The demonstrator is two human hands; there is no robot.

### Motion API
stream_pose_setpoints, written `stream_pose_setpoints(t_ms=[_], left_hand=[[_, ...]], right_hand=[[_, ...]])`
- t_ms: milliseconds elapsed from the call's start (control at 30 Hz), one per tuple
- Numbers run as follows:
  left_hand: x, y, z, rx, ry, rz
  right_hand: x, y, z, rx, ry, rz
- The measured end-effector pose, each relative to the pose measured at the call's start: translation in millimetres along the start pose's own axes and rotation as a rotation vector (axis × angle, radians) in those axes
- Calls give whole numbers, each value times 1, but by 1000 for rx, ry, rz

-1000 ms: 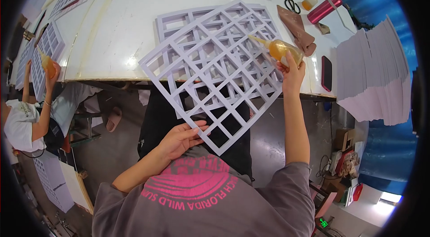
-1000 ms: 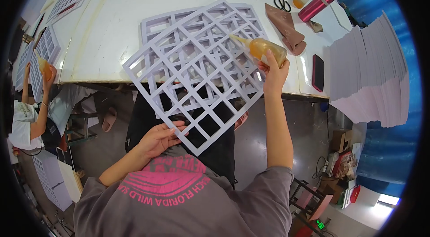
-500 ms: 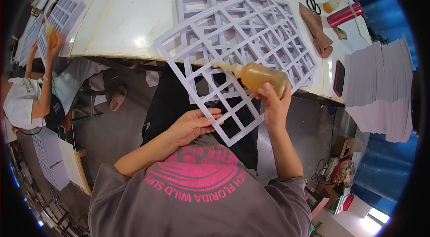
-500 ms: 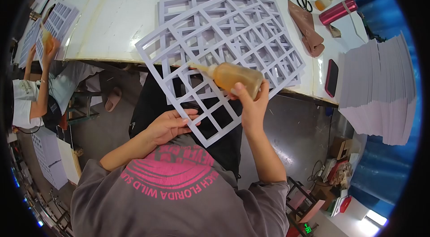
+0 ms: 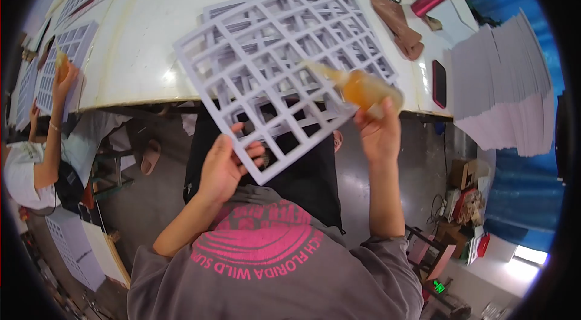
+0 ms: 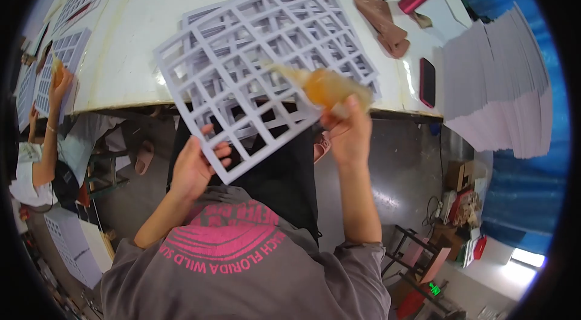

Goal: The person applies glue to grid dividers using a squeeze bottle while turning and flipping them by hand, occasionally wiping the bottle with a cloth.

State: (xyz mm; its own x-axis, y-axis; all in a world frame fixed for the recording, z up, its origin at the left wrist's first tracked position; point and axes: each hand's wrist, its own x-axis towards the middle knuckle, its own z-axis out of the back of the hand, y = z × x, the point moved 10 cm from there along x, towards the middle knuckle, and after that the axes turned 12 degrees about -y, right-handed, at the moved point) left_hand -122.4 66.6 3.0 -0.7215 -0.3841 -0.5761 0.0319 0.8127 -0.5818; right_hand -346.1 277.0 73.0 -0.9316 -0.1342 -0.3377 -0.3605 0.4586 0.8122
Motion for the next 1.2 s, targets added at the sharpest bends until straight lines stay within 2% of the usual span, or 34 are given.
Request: stream_pose_setpoints(t_ms=[67,167,267,467,567,1200], left_hand=[[-1,-11,1,33,-47,-31],[-2,-17,-1,85,-12,-13],[-2,-20,2,77,12,1],[-2,-20,4,74,-2,-10],[-1,-19,5,60,1,-4],[0,-17,2,39,54,-6]], right_hand=[[28,48,34,-86,-135,279],[56,88,79,-198,-315,436],[70,101,101,-243,-365,459],[76,99,100,-240,-352,486],[64,93,99,-268,-365,475],[-91,-54,5,-295,1,73]])
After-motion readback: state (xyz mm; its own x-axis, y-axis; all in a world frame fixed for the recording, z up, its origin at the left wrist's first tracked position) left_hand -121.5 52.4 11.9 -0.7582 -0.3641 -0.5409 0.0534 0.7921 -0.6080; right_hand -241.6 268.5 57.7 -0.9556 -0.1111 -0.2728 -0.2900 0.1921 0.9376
